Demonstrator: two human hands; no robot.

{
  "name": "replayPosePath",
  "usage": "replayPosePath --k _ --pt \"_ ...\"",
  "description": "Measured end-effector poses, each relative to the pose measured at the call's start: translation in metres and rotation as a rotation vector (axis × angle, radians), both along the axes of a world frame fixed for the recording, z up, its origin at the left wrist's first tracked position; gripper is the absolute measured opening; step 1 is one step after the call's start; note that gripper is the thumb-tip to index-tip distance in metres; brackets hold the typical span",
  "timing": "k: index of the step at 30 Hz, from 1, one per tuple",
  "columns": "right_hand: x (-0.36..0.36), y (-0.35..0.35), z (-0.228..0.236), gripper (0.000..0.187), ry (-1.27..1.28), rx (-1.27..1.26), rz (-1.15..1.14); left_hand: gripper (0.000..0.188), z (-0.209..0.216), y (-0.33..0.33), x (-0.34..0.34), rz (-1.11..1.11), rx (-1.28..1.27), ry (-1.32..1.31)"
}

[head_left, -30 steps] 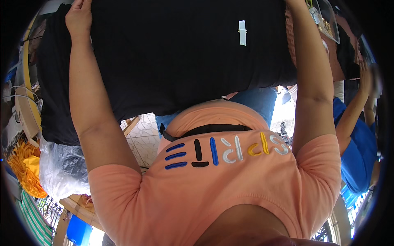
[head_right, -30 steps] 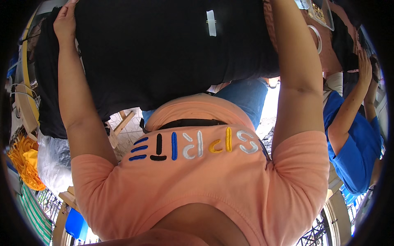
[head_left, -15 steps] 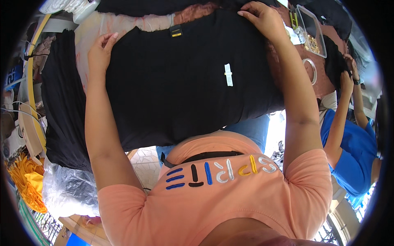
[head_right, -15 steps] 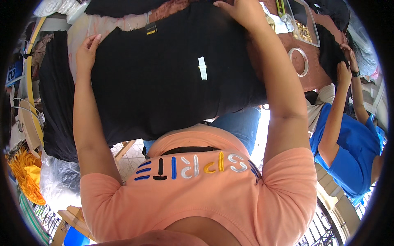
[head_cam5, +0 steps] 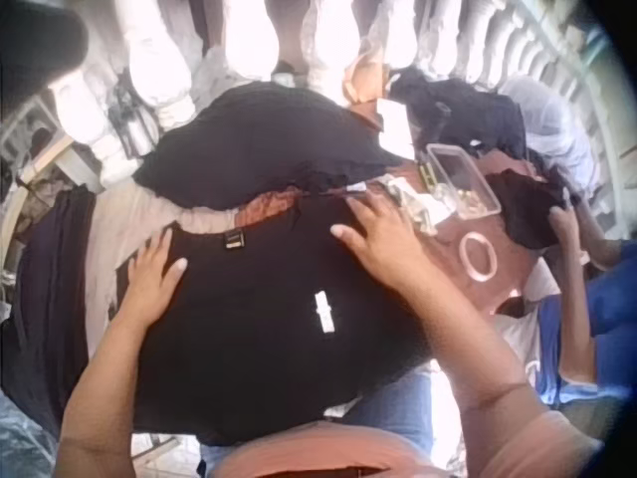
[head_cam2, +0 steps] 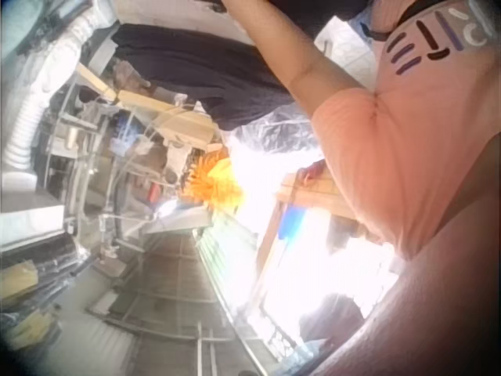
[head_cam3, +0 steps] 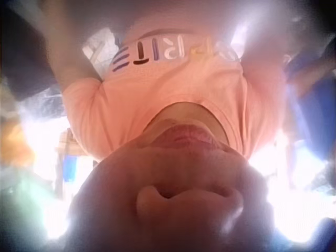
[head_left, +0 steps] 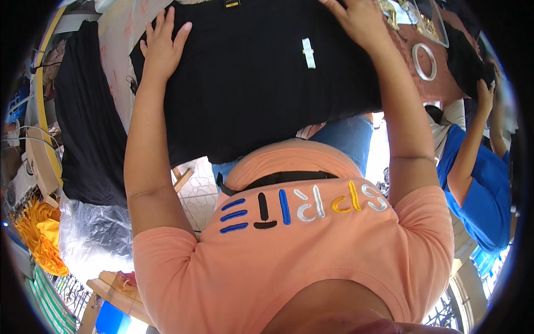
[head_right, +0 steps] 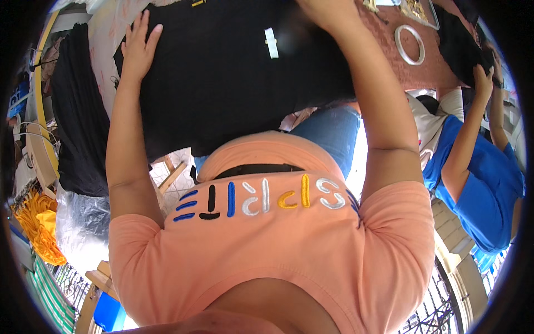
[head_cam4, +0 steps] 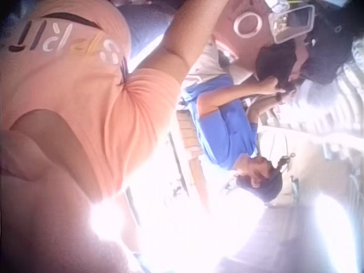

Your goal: The person threads a tag through a shirt, spreads the shirt on the table, and places it into a clear plastic bag.

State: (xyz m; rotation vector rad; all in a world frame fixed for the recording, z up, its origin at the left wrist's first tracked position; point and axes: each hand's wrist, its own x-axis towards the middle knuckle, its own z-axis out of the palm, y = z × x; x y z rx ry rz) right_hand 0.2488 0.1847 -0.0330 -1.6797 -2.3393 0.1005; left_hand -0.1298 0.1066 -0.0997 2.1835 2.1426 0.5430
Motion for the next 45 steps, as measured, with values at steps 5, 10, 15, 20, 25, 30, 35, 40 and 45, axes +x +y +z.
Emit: replayPosePath --k 5,10,15,20,25,30,35,40,45 --pt "0.012 -0.069 0.028 0.017 0.383 0.109 0.073 0.033 0.076 -0.045 0.107 -0.085 0.210 0.365" --pt "0.001 -0.119 0.000 0.026 0.502 0.011 0.141 0.066 0.054 -0.099 0.178 -0.366 0.034 -0.127" --pt "-0.007 -0.128 -0.017 0.026 0.391 0.181 0.171 0.075 0.032 -0.103 0.200 -0.384 -0.019 -0.055" --pt "-0.005 -0.124 -0.027 0.019 0.374 0.231 0.183 0.081 0.027 -0.102 0.207 -0.342 -0.014 0.031" --pt "-0.003 -0.122 -0.029 0.014 0.522 0.133 0.120 0.083 0.030 -0.103 0.211 -0.322 -0.051 0.129" --pt "-0.001 -0.121 -0.028 0.015 0.595 0.049 0.015 0.083 0.034 -0.104 0.213 -0.306 -0.079 0.199" --pt "0.003 -0.119 -0.009 0.010 0.800 -0.065 -0.152 0.083 0.034 -0.103 0.212 -0.308 -0.092 0.219" --pt "0.014 -0.114 -0.011 0.010 0.909 -0.007 -0.035 0.083 0.032 -0.104 0.211 -0.307 -0.099 0.219" --pt "-0.001 -0.124 -0.005 0.018 0.508 0.285 0.245 0.083 0.030 -0.106 0.212 -0.313 -0.069 0.212"
